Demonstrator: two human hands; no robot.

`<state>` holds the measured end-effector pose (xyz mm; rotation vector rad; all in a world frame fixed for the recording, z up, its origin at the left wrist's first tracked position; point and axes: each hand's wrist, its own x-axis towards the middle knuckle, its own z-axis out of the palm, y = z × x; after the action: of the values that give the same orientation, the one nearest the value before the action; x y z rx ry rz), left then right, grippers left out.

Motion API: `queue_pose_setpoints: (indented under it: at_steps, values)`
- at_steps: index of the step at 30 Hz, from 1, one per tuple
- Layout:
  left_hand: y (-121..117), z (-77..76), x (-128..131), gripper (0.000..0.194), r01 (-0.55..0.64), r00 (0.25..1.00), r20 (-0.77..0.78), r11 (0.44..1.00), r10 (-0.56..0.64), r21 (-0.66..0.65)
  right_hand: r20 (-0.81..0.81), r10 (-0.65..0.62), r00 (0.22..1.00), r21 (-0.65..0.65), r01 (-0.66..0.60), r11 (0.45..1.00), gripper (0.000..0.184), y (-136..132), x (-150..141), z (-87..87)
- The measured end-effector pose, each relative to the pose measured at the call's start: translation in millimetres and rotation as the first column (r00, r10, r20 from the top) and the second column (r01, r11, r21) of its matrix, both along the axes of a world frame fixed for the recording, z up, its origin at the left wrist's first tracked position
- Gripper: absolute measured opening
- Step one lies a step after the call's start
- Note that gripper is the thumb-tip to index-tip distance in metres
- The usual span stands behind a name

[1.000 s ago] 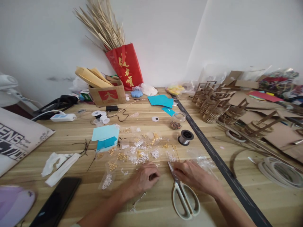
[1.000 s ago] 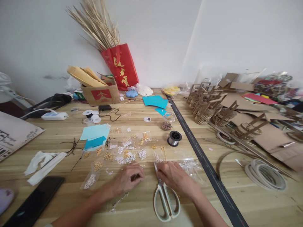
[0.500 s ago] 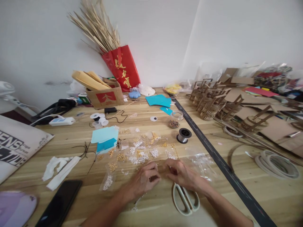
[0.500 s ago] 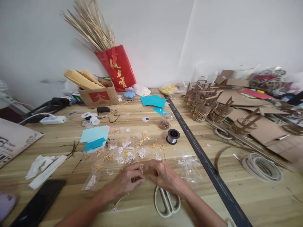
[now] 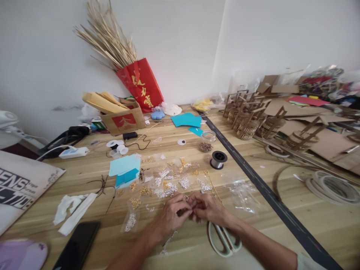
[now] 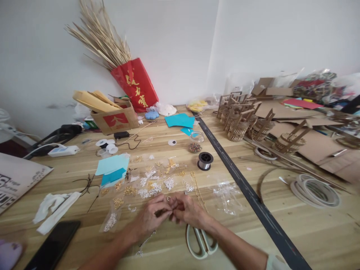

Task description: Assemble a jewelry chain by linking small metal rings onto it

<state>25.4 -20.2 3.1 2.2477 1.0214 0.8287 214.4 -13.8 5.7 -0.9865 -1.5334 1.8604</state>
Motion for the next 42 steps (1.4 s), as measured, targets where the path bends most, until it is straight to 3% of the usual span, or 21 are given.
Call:
queue_pose_setpoints:
  at_steps: [9,19,42]
  values:
    - [-0.2,3.1,-1.6,0.011,-0.012,0.998,0.067,0.997,0.017,-0.073,0.068,-0.014,0.998,0.037,0.011,0.999,0.007,-0.1,-0.6,0.1]
    - [1.7,-5.7,-2.4,0.01,0.003,0.99,0.138,0.996,0.009,-0.088,0.112,-0.047,0.993,0.076,0.039,0.996,0.014,-0.5,-1.9,-5.6]
    - [-5.1,3.6,-8.3,0.009,-0.047,0.996,0.068,0.993,0.055,-0.111,0.204,-0.054,0.977,0.166,0.019,0.986,0.01,-4.5,-3.5,-1.3]
